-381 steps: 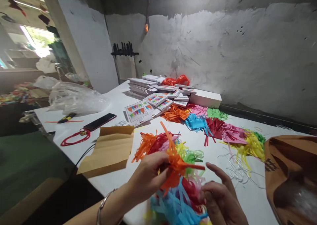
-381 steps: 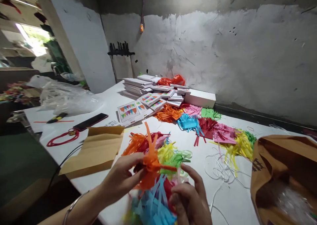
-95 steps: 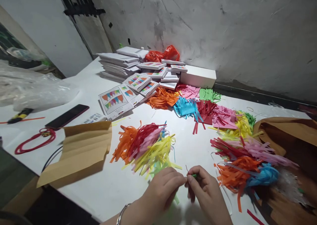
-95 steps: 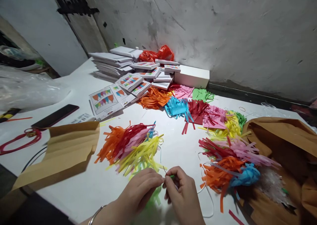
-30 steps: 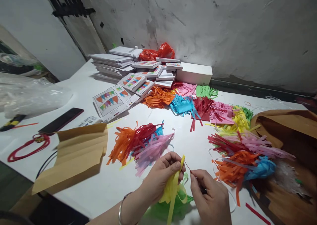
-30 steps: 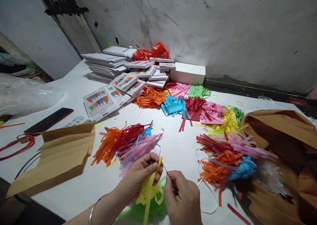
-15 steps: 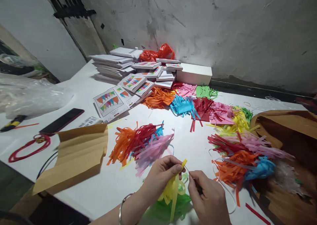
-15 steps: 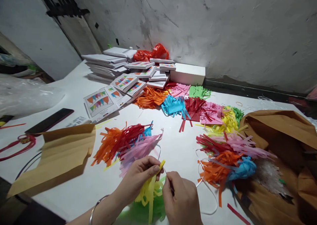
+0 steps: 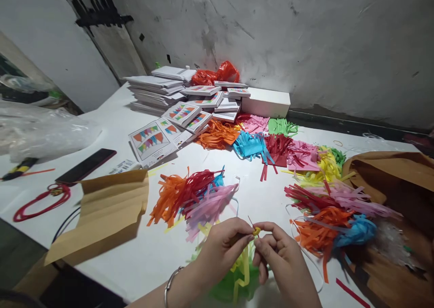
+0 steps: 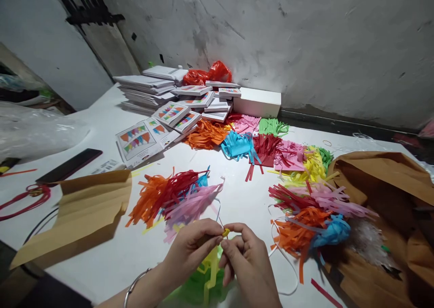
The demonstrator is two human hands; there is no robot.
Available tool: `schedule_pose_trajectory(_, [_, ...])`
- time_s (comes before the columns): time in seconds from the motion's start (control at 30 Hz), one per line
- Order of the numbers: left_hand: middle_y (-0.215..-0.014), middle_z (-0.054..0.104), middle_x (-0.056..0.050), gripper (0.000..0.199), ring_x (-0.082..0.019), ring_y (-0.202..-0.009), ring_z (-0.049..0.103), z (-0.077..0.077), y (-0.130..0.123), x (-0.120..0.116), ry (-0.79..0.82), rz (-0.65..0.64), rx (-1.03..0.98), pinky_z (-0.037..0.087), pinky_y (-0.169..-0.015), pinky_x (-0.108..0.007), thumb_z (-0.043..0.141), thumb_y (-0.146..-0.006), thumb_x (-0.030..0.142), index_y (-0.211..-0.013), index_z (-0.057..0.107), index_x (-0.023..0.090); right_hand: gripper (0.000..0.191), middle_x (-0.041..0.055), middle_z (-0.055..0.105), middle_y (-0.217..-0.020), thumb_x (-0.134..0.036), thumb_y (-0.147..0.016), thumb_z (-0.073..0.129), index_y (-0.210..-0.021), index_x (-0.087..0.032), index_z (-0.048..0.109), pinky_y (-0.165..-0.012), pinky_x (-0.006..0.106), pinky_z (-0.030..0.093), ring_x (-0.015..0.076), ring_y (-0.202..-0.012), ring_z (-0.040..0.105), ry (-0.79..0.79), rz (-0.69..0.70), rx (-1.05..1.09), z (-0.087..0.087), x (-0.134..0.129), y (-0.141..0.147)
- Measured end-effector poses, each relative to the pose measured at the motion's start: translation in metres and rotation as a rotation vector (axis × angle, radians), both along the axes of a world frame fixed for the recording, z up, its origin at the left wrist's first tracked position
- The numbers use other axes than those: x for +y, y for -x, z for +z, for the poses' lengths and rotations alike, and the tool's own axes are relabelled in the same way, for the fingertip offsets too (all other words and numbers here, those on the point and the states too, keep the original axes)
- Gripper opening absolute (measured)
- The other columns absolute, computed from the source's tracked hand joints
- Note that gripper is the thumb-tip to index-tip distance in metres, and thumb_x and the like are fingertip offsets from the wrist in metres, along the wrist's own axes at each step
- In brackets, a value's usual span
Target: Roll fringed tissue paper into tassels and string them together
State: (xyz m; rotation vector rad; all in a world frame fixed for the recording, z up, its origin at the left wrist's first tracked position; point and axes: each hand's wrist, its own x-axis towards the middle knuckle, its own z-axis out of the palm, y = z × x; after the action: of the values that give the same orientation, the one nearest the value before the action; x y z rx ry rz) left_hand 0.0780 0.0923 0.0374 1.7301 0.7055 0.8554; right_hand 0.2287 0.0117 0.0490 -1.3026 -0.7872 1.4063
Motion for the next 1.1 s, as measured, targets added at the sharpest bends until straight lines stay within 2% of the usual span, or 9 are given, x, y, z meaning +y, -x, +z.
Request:
schedule_pose_trajectory(0.23, [-0.074, 0.069, -0.005, 0.014, -0.017, -0.066, 0.061, 0.000, -0.001, 0.001, 0.101, -0.005, -0.042, 0.046, -0.062, -0.026, 0.066, -0.091, 0.027, -0.082, 0.072, 0.019, 0.057, -0.0041, 0.065, -0.058, -0.050, -0.083, 0.074, -0.122, -0.017, 0.051, -0.036, 0.017, 0.035, 0.0083, -0.033, 0.050, -0.006, 0.174, 0.256, -0.007, -0.001, -0.008])
schedule_pose_trajectory(0.33, [-0.076, 0.072, -0.007, 0.015, -0.018, -0.069, 0.063, 0.002, 0.001, 0.001, 0.072, -0.064, -0.020, 0.047, -0.066, -0.027, 0.064, -0.092, 0.026, -0.083, 0.074, 0.019, 0.059, -0.0040, 0.065, -0.057, -0.052, -0.083, 0.074, -0.124, -0.016, 0.050, -0.037, 0.016, 0.034, 0.0076, -0.033, 0.049, -0.002, 0.141, 0.236, -0.007, 0.001, -0.007])
schedule_pose_trajectory(0.53, [-0.081, 0.072, -0.010, 0.019, -0.021, -0.077, 0.066, 0.004, 0.005, -0.001, -0.070, -0.142, 0.059, 0.046, -0.073, -0.029, 0.057, -0.096, 0.022, -0.094, 0.076, 0.021, 0.053, -0.0026, 0.063, -0.059, -0.062, -0.084, 0.067, -0.109, -0.016, 0.057, -0.042, 0.019, 0.038, 0.0090, -0.039, 0.052, 0.002, 0.074, 0.010, -0.001, 0.002, -0.003])
schedule_pose_trajectory(0.7, [-0.084, 0.072, -0.010, 0.022, -0.022, -0.079, 0.063, -0.009, -0.001, -0.007, -0.132, -0.141, 0.114, 0.045, -0.074, -0.030, 0.053, -0.097, 0.021, -0.104, 0.074, 0.024, 0.040, -0.0006, 0.062, -0.064, -0.058, -0.096, 0.048, -0.088, -0.021, 0.059, -0.053, 0.023, 0.042, 0.0139, -0.055, 0.059, -0.080, -0.001, -0.489, -0.015, -0.001, -0.003])
schedule_pose_trajectory(0.83, [-0.092, 0.070, -0.012, 0.021, -0.022, -0.085, 0.064, -0.013, -0.010, -0.015, -0.096, -0.126, 0.154, 0.048, -0.077, -0.029, 0.052, -0.096, 0.019, -0.098, 0.074, 0.021, 0.036, 0.0041, 0.066, -0.079, -0.053, -0.097, 0.045, -0.085, -0.023, 0.059, -0.068, 0.030, 0.049, 0.0201, -0.075, 0.064, -0.217, -0.213, -0.756, -0.023, 0.002, -0.008])
schedule_pose_trajectory(0.9, [-0.095, 0.071, -0.012, 0.020, -0.023, -0.086, 0.066, -0.008, -0.013, -0.018, -0.104, -0.284, 0.191, 0.050, -0.077, -0.029, 0.056, -0.094, 0.020, -0.097, 0.076, 0.021, 0.032, 0.0061, 0.068, -0.090, -0.051, -0.097, 0.048, -0.091, -0.023, 0.060, -0.078, 0.032, 0.051, 0.0213, -0.088, 0.065, -0.256, -0.365, -0.697, -0.020, 0.004, -0.014])
schedule_pose_trajectory(1.0, [-0.104, 0.074, -0.012, 0.016, -0.024, -0.092, 0.069, 0.003, -0.015, -0.007, -0.140, -0.539, 0.213, 0.052, -0.081, -0.030, 0.065, -0.090, 0.024, -0.097, 0.079, 0.024, 0.024, -0.0043, 0.057, -0.070, -0.049, -0.097, 0.054, -0.093, -0.025, 0.053, -0.059, 0.024, 0.047, 0.0130, -0.062, 0.057, -0.283, -0.555, -0.312, -0.014, 0.005, -0.027])
schedule_pose_trajectory(1.03, [-0.103, 0.075, -0.011, 0.014, -0.024, -0.093, 0.070, 0.006, -0.016, 0.003, -0.144, -0.505, 0.207, 0.052, -0.082, -0.030, 0.066, -0.090, 0.025, -0.095, 0.079, 0.024, 0.024, -0.0079, 0.049, -0.063, -0.049, -0.096, 0.056, -0.093, -0.025, 0.051, -0.050, 0.021, 0.041, 0.0101, -0.052, 0.048, -0.293, -0.616, -0.188, -0.014, 0.005, -0.031])
schedule_pose_trajectory(1.1, [-0.095, 0.075, -0.009, 0.016, -0.022, -0.089, 0.069, 0.009, -0.019, 0.033, -0.135, -0.281, 0.196, 0.052, -0.082, -0.031, 0.062, -0.093, 0.025, -0.089, 0.078, 0.023, 0.028, -0.0110, 0.038, -0.058, -0.051, -0.093, 0.062, -0.093, -0.026, 0.050, -0.042, 0.017, 0.029, 0.0072, -0.045, 0.033, -0.287, -0.697, -0.058, -0.017, 0.006, -0.035])
